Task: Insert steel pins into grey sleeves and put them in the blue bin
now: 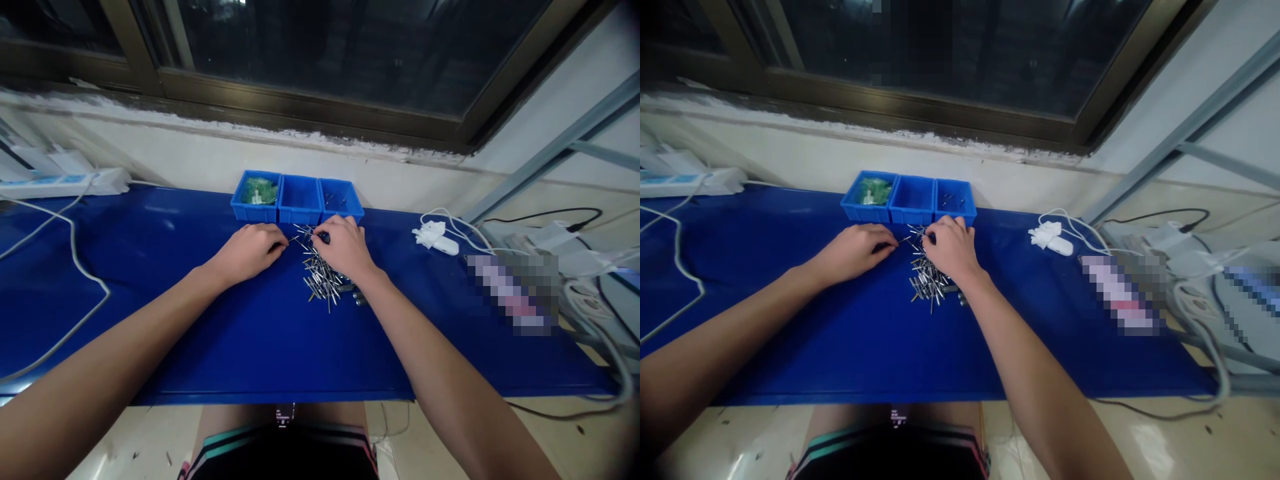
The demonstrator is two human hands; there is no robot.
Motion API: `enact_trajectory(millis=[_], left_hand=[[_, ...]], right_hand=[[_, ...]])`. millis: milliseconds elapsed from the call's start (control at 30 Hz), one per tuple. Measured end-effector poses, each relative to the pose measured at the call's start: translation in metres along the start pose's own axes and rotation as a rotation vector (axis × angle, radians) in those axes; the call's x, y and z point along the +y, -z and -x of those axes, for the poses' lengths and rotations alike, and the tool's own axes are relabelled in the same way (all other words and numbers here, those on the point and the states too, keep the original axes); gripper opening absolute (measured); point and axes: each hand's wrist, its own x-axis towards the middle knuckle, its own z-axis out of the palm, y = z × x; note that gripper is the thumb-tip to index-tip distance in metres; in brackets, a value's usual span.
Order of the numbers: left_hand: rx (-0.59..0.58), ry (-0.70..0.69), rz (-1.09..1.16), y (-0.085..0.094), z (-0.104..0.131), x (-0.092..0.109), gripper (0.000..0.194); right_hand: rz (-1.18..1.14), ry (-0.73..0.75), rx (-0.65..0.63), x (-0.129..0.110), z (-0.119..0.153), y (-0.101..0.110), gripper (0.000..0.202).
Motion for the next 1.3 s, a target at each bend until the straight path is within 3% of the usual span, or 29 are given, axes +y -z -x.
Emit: enact_trajectory(millis=[267, 400, 567, 733, 933, 1067, 1167, 1300], left_hand=[[0.060, 0.103, 0.025, 0.000, 0.002, 0.008, 0.033], [0.246, 0.116, 0.039, 0.002, 0.005, 0.017, 0.055], [0.387, 0.002, 0.016, 0.005, 0.006, 0.022, 0.036], [0.435, -0.036, -0.010, 0.005, 0.007, 0.019, 0.034], [0.452, -0.051, -0.002, 0.010, 0.007, 0.022, 0.033], [0.471, 0.026, -0.010, 0.012, 0.007, 0.023, 0.043], [0.388, 0.093, -0.042, 0.009, 0.006, 0.018, 0.040], [0.215, 0.197, -0.043, 0.005, 0.003, 0.009, 0.033]], right_hand=[[-0.022, -0.021, 0.020, 0.000, -0.002, -0.004, 0.023], [-0.192, 0.096, 0.051, -0.004, -0.002, 0.008, 0.021], [-0.445, 0.215, 0.001, -0.012, 0.001, 0.016, 0.016], [-0.678, 0.065, -0.068, -0.019, 0.002, 0.013, 0.024], [-0.928, 0.065, -0.173, -0.009, -0.004, 0.018, 0.021], [-1.209, 0.002, -0.130, 0.004, -0.006, 0.034, 0.022], [-1.385, -0.094, -0.072, 0.014, -0.006, 0.050, 0.024], [-1.342, -0.272, -0.091, 0.029, -0.008, 0.063, 0.027]])
